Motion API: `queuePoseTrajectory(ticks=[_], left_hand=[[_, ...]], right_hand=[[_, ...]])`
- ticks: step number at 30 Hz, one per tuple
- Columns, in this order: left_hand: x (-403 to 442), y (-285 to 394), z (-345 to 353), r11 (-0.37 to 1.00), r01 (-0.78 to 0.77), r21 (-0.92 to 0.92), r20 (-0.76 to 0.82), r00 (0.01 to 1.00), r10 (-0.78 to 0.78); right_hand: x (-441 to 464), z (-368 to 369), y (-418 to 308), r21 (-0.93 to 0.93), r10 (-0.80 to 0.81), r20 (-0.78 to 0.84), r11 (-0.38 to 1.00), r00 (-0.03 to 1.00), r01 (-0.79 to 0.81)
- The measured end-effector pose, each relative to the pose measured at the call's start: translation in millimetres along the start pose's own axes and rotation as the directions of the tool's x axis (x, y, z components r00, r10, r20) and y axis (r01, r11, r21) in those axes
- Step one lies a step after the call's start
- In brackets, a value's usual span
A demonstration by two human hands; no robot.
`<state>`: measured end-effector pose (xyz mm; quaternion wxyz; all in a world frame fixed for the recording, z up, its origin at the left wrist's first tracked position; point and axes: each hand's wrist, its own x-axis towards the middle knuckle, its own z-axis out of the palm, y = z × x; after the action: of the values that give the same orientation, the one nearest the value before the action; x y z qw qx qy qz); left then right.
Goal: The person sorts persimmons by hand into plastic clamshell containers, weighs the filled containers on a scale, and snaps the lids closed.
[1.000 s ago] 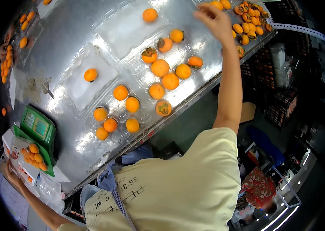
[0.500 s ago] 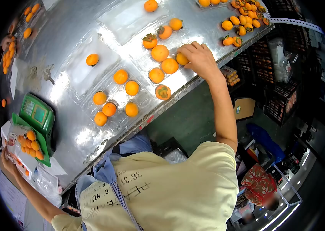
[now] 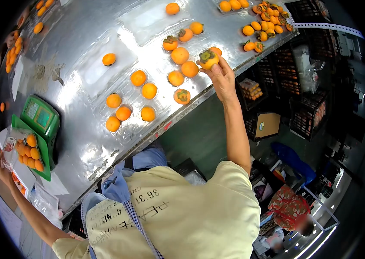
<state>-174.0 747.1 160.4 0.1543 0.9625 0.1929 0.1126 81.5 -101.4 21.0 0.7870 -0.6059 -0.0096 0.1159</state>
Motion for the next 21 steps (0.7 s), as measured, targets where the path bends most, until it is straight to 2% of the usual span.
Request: queuePoseTrajectory(ticks=[7, 9, 11, 12, 14, 15, 18, 21], left_hand=[[-6, -3, -1, 0.994, -0.031, 0.105, 0.003, 1.000, 0.030], [-6, -4, 0, 0.993, -0.035, 0.116, -0.001, 0.999, 0.035], [-6, -6, 2, 0.998, -0.009, 0.064, -0.010, 1.000, 0.010], [-6, -6, 3, 0.999, 0.004, 0.039, -0.014, 1.000, -0.004], [-5, -6, 3, 0.998, 0.012, 0.066, -0.005, 1.000, -0.011], [-5, -5, 2, 0.997, 0.015, 0.080, -0.001, 1.000, -0.015], [-4, -9, -1, 0.997, -0.004, 0.083, -0.011, 1.000, 0.005], [-5, -10, -1, 0.999, -0.049, -0.023, 0.004, 0.999, 0.049]], right_hand=[[1, 0, 12, 0.239, 0.071, 0.016, 0.968, 0.997, -0.073], [5, -1, 16, -0.031, 0.023, -0.099, 0.999, 0.995, -0.026], [9, -3, 19, -0.302, -0.071, -0.182, 0.953, 0.981, 0.013], [10, -4, 18, -0.511, -0.137, -0.168, 0.859, 0.976, 0.033], [13, -7, 15, -0.838, -0.251, -0.097, 0.542, 0.963, 0.057], [16, -5, 13, -0.897, -0.237, -0.090, 0.441, 0.967, 0.025], [28, -4, 18, -0.991, -0.360, 0.120, 0.006, 0.925, 0.131], [46, 20, 18, -0.983, -0.354, 0.173, 0.004, 0.919, 0.186]])
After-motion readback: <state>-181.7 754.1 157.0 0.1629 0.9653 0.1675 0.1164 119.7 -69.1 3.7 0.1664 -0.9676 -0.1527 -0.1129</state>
